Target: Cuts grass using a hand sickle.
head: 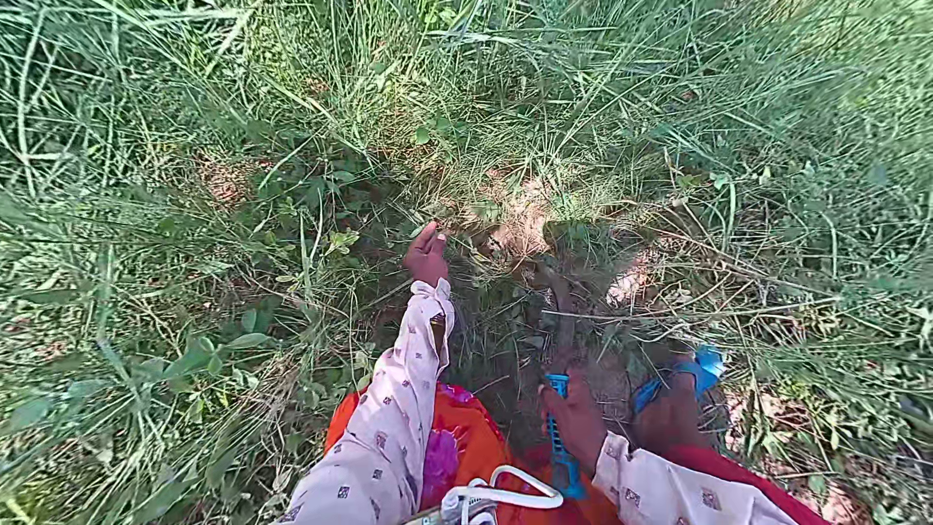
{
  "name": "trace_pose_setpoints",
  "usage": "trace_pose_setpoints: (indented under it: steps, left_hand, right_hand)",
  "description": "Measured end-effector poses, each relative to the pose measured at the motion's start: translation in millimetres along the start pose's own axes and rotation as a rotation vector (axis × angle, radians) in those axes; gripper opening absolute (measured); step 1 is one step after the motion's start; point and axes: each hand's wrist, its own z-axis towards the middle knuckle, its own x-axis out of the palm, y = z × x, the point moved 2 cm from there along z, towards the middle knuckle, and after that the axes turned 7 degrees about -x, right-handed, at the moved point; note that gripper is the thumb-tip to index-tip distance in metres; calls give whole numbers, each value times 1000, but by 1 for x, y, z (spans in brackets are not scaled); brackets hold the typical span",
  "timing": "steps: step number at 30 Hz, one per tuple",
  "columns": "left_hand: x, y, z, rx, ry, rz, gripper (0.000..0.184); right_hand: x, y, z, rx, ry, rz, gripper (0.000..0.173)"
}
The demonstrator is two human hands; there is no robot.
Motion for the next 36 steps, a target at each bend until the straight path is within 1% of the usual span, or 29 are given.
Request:
trace_pose_setpoints:
  steps: [1, 3, 6, 9, 11, 13, 14, 15, 17, 19, 22, 24, 26, 27, 28, 29, 31, 33, 34, 36]
  left_hand:
    - [-1, 0, 0, 10, 2, -8, 36]
    - [-6, 2, 0, 62, 16, -64, 32]
    - [-8, 4, 0, 140, 83, -167, 33]
    - [-6, 14, 4, 238, 159, -129, 32]
    - [-4, 17, 2, 276, 184, -114, 34]
    - [0, 17, 4, 249, 161, -124, 33]
    - [0, 19, 4, 230, 153, -117, 35]
    - [-1, 20, 3, 217, 145, -87, 36]
    - [-3, 24, 2, 175, 121, 26, 39]
    - [-7, 27, -2, 127, 80, 231, 37]
    - [-18, 32, -17, 91, 225, 544, 38]
    - [-27, 39, -31, 143, 287, 697, 39]
    - [-35, 44, -44, 247, 311, 749, 37]
    - [-39, 40, -53, 274, 341, 768, 37]
    - [-42, 33, -61, 285, 377, 802, 35]
    - [-46, 27, -70, 256, 429, 838, 34]
    - [-56, 18, -87, 223, 544, 925, 35]
    - [-65, 5, -102, 183, 643, 1084, 36]
    - [-69, 2, -107, 173, 656, 1145, 36]
    - [-75, 1, -112, 144, 620, 1226, 37]
  right_hand:
    - [3, 3, 1, -10, 7, 10, 48]
    - [13, 13, 8, -44, -1, 114, 43]
    - [26, 29, 36, -151, -52, 241, 37]
    - [33, 33, 77, -207, -104, 203, 41]
    - [34, 29, 99, -187, -104, 140, 44]
    - [35, 18, 114, -144, -28, 100, 41]
    - [35, 9, 119, -123, 20, 87, 42]
    - [34, -2, 122, -97, 52, 67, 47]
    - [29, -18, 126, -64, 71, 3, 57]
    - [23, -26, 124, -23, 71, -60, 61]
    - [21, -31, 116, 19, 56, -115, 61]
    - [19, -32, 112, 8, 55, -287, 62]
    - [13, -14, 99, -6, 51, -548, 66]
    - [9, -2, 92, -32, 39, -646, 67]
    - [5, 8, 87, -61, 19, -719, 68]
    - [0, 16, 83, -75, 3, -789, 71]
    - [-9, 22, 76, -61, -12, -863, 73]
    - [-11, 21, 67, -25, -10, -862, 72]
    - [-9, 23, 58, -11, -12, -856, 70]
    - [2, 35, 29, 10, 20, -890, 67]
